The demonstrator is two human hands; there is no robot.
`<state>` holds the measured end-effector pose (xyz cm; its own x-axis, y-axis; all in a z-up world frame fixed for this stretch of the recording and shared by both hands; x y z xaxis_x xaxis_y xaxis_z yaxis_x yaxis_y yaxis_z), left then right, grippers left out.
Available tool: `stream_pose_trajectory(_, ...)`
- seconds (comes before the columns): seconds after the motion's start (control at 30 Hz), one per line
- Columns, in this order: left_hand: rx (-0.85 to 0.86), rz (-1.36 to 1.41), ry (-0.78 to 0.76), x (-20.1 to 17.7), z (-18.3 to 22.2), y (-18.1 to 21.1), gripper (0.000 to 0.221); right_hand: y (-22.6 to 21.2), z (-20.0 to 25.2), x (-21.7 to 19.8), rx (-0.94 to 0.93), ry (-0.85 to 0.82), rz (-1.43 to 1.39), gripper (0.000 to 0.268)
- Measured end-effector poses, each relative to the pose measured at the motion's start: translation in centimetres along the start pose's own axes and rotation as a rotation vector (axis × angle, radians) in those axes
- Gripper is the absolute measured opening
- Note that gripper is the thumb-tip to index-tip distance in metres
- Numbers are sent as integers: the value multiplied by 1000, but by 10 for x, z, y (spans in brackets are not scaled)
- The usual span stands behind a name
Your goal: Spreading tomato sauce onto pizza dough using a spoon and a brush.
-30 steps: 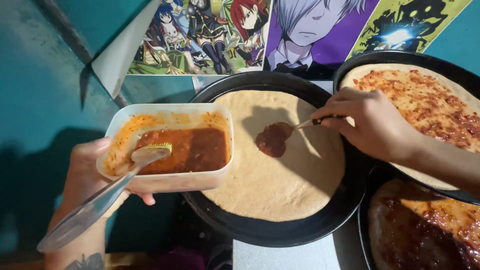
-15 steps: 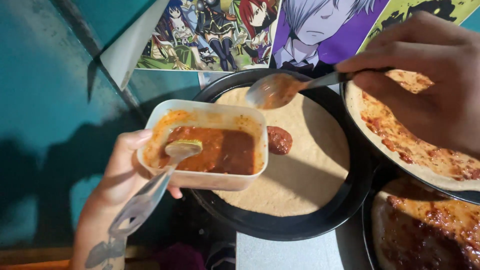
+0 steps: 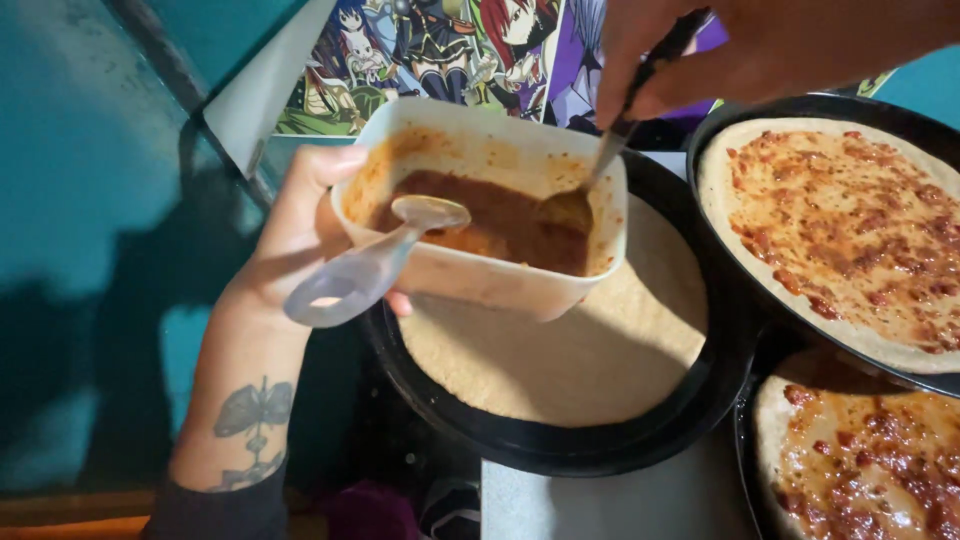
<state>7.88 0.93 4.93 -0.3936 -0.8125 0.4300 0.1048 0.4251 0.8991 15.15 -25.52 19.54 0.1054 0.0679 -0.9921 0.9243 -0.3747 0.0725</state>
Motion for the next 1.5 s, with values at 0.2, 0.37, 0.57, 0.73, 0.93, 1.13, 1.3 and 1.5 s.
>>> stream_pose_trajectory(0.2, 116, 9, -38, 5, -17, -7, 61, 7, 10, 20, 291, -255, -216, 24)
stream_pose_trajectory(0.37, 59, -5, -29, 16, -17, -17, 62, 8, 36, 43, 309, -242, -76, 32)
stream_pose_trajectory(0.57, 5, -22, 3, 21, -14, -24, 66, 12, 53, 59, 243, -74, -437, 27)
stream_pose_trajectory(0.73, -63, 7, 22, 19, -7, -27, 67, 17, 64, 65, 475, 0, -639, 27)
stream_pose_trajectory(0.93, -86, 82, 58, 10, 4, -32, 65, 38, 84, 65, 533, 62, -704, 28)
stream_pose_trajectory(1.13, -24, 134, 72, -55, 52, -40, 68, 48, 107, 71, 674, 127, -623, 27)
stream_pose_trajectory(1.3, 30, 80, 272, -81, 86, -28, 74, 34, 110, 99, 705, 95, -554, 24)
stream_pose_trajectory(1.5, 98, 280, 224, -104, 110, -37, 79, 30, 115, 126, 682, 95, -306, 25)
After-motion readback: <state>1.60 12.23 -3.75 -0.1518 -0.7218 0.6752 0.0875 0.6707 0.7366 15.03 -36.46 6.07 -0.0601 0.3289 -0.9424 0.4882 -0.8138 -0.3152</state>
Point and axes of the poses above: each hand's wrist, its own z-axis away from the middle knuckle, its own x-axis out of the palm, y = z × x, the point moved 4 cm from there along -z, towards the middle knuckle, and after that the axes turned 2 degrees about z, right-handed, at the moved point
